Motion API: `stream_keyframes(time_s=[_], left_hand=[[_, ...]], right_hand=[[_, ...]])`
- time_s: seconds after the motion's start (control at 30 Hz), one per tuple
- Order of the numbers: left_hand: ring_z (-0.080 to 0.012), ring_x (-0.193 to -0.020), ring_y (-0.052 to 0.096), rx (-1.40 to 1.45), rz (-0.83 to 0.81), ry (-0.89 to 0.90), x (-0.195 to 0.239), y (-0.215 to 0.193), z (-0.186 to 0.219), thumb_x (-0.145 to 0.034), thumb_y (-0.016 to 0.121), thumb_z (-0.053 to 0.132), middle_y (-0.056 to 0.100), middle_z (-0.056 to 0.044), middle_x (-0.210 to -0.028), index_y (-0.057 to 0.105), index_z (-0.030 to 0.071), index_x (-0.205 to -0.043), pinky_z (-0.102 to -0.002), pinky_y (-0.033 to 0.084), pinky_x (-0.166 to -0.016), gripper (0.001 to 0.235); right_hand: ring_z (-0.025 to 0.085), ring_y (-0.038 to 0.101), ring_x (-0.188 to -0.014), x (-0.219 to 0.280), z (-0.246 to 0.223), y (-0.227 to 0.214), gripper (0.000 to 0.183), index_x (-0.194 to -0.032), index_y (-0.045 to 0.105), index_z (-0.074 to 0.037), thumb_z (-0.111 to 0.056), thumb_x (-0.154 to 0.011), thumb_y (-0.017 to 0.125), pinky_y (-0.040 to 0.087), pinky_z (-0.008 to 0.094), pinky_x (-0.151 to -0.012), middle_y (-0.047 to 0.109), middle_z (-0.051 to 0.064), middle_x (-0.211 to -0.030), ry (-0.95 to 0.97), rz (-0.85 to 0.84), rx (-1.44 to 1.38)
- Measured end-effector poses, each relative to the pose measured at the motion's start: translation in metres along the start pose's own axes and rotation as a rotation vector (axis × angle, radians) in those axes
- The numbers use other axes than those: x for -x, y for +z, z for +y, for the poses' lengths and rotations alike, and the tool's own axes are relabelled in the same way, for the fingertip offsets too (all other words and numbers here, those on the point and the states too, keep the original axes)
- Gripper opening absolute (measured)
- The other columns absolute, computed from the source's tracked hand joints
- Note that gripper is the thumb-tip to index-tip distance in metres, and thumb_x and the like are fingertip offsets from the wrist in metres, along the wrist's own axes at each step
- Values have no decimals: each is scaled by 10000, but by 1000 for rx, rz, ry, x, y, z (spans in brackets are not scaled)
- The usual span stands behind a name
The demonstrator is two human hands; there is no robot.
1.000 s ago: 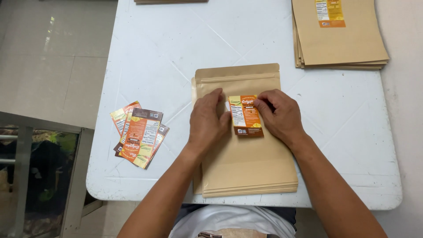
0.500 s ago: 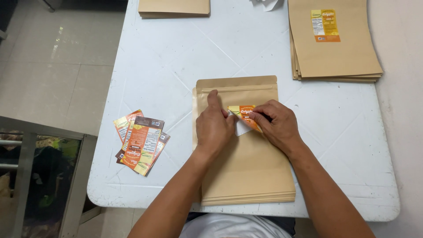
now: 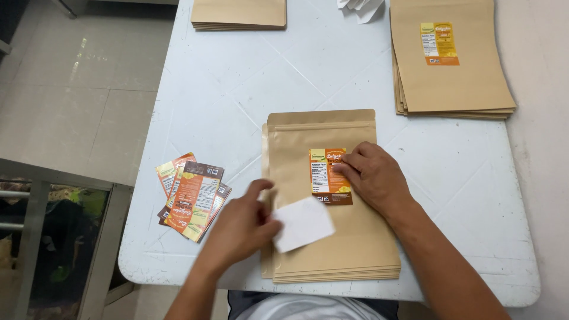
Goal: Peeling adhesive labels from a sheet and sticking them onto brown paper packaging bags.
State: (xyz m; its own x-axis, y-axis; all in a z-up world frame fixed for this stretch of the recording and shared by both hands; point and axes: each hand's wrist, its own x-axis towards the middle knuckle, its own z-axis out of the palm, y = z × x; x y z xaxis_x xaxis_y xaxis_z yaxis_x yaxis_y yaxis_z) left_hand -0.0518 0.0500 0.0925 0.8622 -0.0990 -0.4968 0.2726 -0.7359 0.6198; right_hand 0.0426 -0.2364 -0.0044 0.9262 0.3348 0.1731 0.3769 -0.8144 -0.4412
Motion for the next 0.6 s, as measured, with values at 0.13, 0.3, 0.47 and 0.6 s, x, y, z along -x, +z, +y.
stream_keyframes(time_s=[0.13, 0.3, 0.47, 0.6], left_hand=[[-123, -679, 640, 203, 101, -128, 7, -31, -33, -839, 767, 219, 679, 48, -734, 564, 233, -1315, -293, 478, -713, 518], [-222, -670, 618, 425, 713, -5, -32, -64, -48, -852, 822, 172, 584, -45, -750, 633, 67, -1098, -386, 512, -636, 328], [-280, -798, 689, 356, 846, 83, -85, -95, -43, -907, 794, 205, 624, -163, -974, 526, 30, -1195, -401, 547, -700, 430], [-596, -1279, 503, 38, 869, 188, -77, -82, -10, -969, 773, 216, 518, -417, -1372, 454, -157, -1429, -653, 405, -1072, 672]], right_hand=[[321, 558, -927, 7, -29, 10, 644, -910, 733, -52, -688, -806, 741, 478, 451, -792, 629, 100, -946, -150, 45, 365], [458, 567, -1263, 21, -39, 33, 379, -1278, 679, 8, -263, -1017, 633, 462, 511, -1085, 618, 244, -1258, -386, 198, 169], [330, 181, -1565, 24, -61, 4, 920, -1579, 364, -143, -798, -935, 407, 120, 570, -1247, 275, 120, -1677, -71, -347, 222], [292, 23, -1595, 25, -65, -2, 890, -1646, 226, -222, -803, -979, 324, -8, 586, -1237, 121, 67, -1735, -14, -458, 249]])
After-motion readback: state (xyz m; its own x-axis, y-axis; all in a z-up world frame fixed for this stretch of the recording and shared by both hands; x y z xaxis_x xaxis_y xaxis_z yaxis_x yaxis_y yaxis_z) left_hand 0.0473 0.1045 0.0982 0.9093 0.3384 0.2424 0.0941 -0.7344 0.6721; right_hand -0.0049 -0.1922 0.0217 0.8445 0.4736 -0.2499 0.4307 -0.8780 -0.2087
